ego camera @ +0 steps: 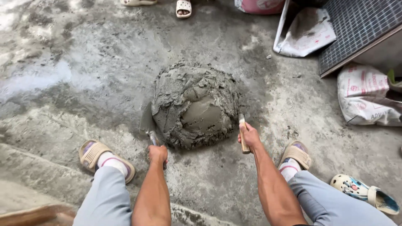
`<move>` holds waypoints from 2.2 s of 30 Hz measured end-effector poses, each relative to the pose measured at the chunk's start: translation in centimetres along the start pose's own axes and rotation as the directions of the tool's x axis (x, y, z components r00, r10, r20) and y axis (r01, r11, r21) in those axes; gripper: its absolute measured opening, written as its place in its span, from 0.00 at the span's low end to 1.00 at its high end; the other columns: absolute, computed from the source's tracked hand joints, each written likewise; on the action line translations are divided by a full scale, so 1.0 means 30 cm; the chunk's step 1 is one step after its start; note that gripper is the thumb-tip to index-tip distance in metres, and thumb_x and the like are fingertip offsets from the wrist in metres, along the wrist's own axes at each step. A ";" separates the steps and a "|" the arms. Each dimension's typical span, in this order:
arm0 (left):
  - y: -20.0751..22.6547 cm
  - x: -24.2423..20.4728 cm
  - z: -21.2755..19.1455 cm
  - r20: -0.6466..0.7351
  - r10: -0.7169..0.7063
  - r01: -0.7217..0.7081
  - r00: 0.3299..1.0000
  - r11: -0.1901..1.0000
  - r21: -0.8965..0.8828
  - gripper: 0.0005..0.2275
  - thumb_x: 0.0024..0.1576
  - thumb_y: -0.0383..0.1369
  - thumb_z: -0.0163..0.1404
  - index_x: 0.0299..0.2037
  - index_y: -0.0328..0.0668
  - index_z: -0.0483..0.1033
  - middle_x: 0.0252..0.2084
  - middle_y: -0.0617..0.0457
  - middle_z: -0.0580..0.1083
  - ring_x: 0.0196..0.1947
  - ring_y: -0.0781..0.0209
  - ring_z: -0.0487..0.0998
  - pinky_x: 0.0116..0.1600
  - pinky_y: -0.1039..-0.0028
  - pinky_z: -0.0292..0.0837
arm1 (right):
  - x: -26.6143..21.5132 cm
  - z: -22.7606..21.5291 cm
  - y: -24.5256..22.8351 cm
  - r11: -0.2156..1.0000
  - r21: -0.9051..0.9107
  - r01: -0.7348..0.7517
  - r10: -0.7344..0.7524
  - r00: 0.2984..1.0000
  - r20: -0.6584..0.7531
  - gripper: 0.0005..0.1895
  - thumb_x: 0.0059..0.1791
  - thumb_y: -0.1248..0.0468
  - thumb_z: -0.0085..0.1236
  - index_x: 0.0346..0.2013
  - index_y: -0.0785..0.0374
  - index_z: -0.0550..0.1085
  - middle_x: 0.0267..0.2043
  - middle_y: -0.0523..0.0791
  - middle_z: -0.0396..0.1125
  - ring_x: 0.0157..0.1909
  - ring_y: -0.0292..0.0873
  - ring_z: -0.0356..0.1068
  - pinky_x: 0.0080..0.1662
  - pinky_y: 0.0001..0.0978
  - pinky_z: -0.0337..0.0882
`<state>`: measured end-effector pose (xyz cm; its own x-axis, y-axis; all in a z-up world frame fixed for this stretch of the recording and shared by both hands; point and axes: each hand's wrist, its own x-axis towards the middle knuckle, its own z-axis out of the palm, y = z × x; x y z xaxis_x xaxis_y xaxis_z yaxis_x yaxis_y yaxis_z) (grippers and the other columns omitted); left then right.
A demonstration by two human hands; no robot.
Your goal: Mixing and shaping a pile of wet cement on the floor using two hand trowels
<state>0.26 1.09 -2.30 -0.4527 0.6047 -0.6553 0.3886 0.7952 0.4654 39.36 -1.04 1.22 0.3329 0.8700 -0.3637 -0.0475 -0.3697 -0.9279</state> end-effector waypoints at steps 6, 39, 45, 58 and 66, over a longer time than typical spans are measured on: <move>-0.002 -0.012 0.001 0.017 -0.012 0.014 1.000 0.995 -0.095 0.17 0.52 0.35 0.41 0.47 0.29 0.57 0.32 0.39 0.72 0.11 0.51 0.73 0.15 0.70 0.74 | -0.086 0.035 -0.127 0.997 -0.082 0.000 0.001 1.000 0.015 0.29 0.48 0.58 0.48 0.60 0.67 0.55 0.15 0.55 0.64 0.13 0.46 0.66 0.19 0.35 0.70; 0.394 -0.653 -0.213 -0.020 0.575 -0.574 0.818 0.817 0.049 0.20 0.60 0.44 0.30 0.46 0.30 0.61 0.37 0.27 0.71 0.42 0.30 0.72 0.44 0.46 0.68 | -0.150 0.033 -0.122 0.968 -0.219 -0.119 -0.005 0.870 -0.494 0.20 0.46 0.55 0.41 0.44 0.66 0.71 0.27 0.56 0.69 0.27 0.47 0.72 0.38 0.43 0.70; 0.415 -0.580 -0.147 0.041 0.563 -0.551 0.825 0.786 0.281 0.16 0.58 0.46 0.35 0.45 0.42 0.58 0.36 0.33 0.72 0.41 0.33 0.74 0.43 0.50 0.70 | -0.316 0.162 -0.098 0.833 -0.436 -0.340 0.147 0.897 -0.417 0.20 0.46 0.57 0.41 0.46 0.68 0.69 0.39 0.55 0.69 0.45 0.54 0.69 0.49 0.43 0.67; 0.460 -0.550 -0.143 0.073 0.545 -0.544 0.836 0.801 0.251 0.17 0.57 0.45 0.37 0.47 0.41 0.59 0.40 0.33 0.72 0.45 0.34 0.73 0.48 0.52 0.69 | -0.322 0.338 -0.426 0.977 -0.212 -0.028 0.014 0.998 -0.066 0.24 0.48 0.58 0.40 0.56 0.68 0.59 0.16 0.51 0.65 0.14 0.45 0.68 0.22 0.32 0.70; 0.465 -0.465 -0.152 0.034 0.551 -0.550 0.834 0.834 -0.028 0.23 0.55 0.49 0.33 0.41 0.36 0.69 0.39 0.29 0.72 0.46 0.33 0.71 0.49 0.50 0.66 | -0.524 0.383 -0.736 0.577 -0.747 0.330 -0.307 0.935 0.176 0.27 0.49 0.62 0.40 0.63 0.62 0.53 0.47 0.66 0.63 0.50 0.68 0.63 0.50 0.60 0.63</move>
<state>8.34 3.96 16.04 -0.1362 0.9409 -0.3100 0.5509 0.3320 0.7657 24.35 -2.80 26.47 0.1598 0.9847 -0.0692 0.7862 -0.1694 -0.5943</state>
